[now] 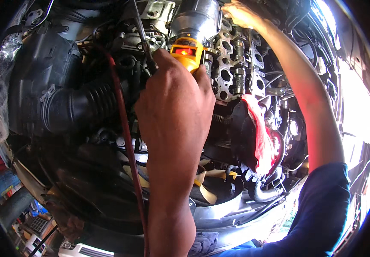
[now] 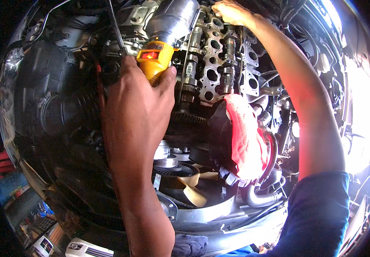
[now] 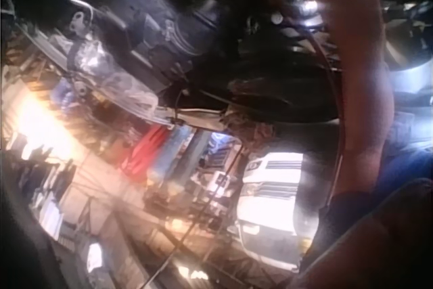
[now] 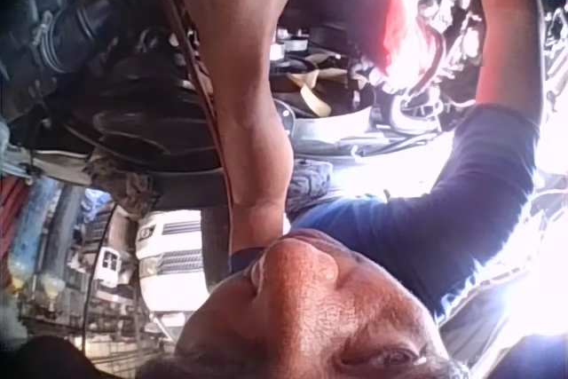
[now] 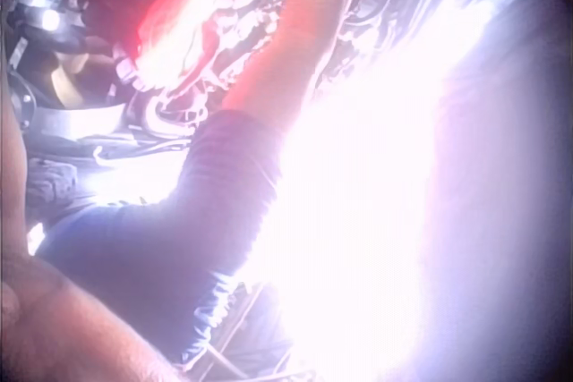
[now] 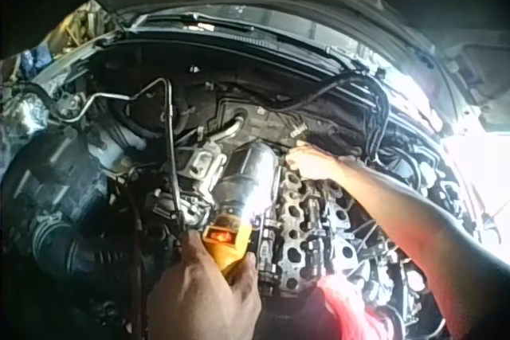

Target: Tightening bolts and inspecting components on a disassembled vehicle engine.

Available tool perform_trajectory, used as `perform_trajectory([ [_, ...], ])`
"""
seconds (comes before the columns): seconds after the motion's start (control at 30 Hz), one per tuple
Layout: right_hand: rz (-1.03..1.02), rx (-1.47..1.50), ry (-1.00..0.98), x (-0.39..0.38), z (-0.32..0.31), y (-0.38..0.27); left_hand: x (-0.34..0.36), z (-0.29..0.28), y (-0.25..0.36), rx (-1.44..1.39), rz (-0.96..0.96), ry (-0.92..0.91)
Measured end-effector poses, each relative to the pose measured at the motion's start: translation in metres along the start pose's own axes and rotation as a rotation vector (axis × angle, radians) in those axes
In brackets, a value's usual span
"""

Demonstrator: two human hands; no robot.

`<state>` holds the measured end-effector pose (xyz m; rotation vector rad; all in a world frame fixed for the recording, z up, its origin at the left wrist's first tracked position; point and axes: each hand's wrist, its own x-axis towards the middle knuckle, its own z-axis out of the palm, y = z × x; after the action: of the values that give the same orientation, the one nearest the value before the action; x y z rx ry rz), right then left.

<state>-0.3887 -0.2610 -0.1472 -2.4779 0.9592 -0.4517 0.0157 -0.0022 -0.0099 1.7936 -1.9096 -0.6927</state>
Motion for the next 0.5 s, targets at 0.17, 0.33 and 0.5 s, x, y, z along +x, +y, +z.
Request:
perform_trajectory([
  [0.17, 0.177, -0.819, -0.104, -0.015, 0.007, -0.026, -0.001, 0.001, 0.001, -0.012, 0.019, -0.001],
  [0.33, 0.343, -0.743, 0.098, -0.011, 0.026, -0.053, -0.001, 0.001, 0.001, -0.029, 0.003, -0.025],
  [0.5, 0.072, -0.589, -0.050, 0.002, 0.003, -0.035, -0.001, 0.006, 0.000, -0.044, -0.002, -0.017],
])
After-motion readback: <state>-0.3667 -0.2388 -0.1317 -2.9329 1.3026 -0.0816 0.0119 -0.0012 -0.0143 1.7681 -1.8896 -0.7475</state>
